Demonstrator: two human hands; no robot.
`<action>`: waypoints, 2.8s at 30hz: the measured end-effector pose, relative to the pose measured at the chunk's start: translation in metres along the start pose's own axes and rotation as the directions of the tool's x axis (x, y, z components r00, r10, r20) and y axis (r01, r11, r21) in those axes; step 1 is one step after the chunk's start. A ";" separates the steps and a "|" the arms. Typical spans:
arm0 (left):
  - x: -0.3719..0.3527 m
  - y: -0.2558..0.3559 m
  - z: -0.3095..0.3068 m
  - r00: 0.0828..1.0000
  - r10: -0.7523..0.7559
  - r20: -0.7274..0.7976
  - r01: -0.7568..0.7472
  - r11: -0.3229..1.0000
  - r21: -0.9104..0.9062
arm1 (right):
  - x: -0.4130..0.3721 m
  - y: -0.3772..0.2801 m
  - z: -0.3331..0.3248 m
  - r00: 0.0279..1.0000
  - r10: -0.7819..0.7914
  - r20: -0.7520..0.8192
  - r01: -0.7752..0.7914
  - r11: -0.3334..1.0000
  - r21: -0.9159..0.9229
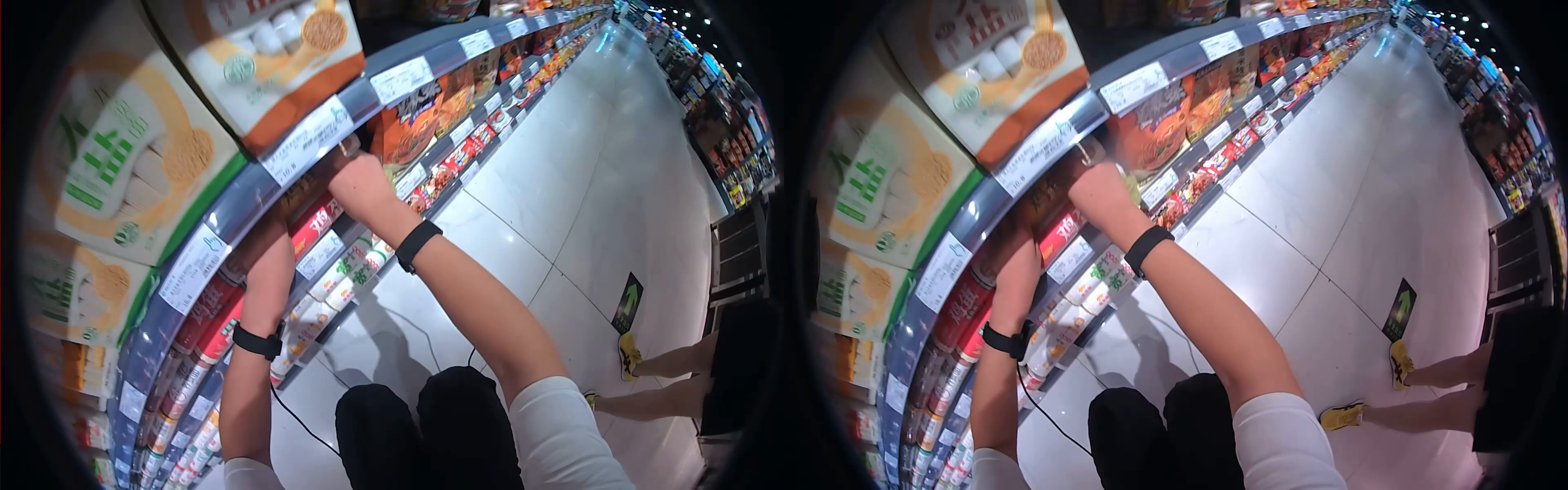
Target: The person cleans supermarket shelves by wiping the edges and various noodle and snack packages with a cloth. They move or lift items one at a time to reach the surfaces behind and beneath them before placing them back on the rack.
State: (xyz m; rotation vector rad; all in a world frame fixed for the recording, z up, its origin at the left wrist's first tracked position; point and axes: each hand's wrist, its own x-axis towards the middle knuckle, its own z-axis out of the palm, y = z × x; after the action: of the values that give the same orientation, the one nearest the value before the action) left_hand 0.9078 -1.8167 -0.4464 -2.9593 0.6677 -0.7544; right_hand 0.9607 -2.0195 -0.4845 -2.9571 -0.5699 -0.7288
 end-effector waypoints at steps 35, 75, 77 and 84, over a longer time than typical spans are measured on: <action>0.122 0.191 0.055 0.798 -0.601 0.047 0.355 0.406 -0.842 | -0.037 0.249 0.006 0.930 0.363 0.057 -0.238 0.477 0.846; 0.345 0.214 -0.023 0.885 -0.457 0.089 0.340 0.504 -0.794 | 0.117 0.408 -0.133 0.932 0.339 0.129 -0.303 0.532 0.791; 0.344 0.224 -0.045 0.890 -0.447 0.086 0.306 0.447 -0.841 | 0.112 0.405 -0.147 0.942 0.327 0.081 -0.270 0.589 0.761; 0.347 0.236 -0.041 0.888 -0.456 0.063 0.309 0.490 -0.815 | 0.091 0.421 -0.151 0.923 0.359 0.139 -0.327 0.543 0.773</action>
State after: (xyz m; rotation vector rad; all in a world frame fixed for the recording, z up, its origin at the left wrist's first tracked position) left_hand 1.0696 -2.1692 -0.2809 -4.0540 0.3969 -0.9062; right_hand 1.1207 -2.3995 -0.2895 -2.0944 -0.1882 -0.3390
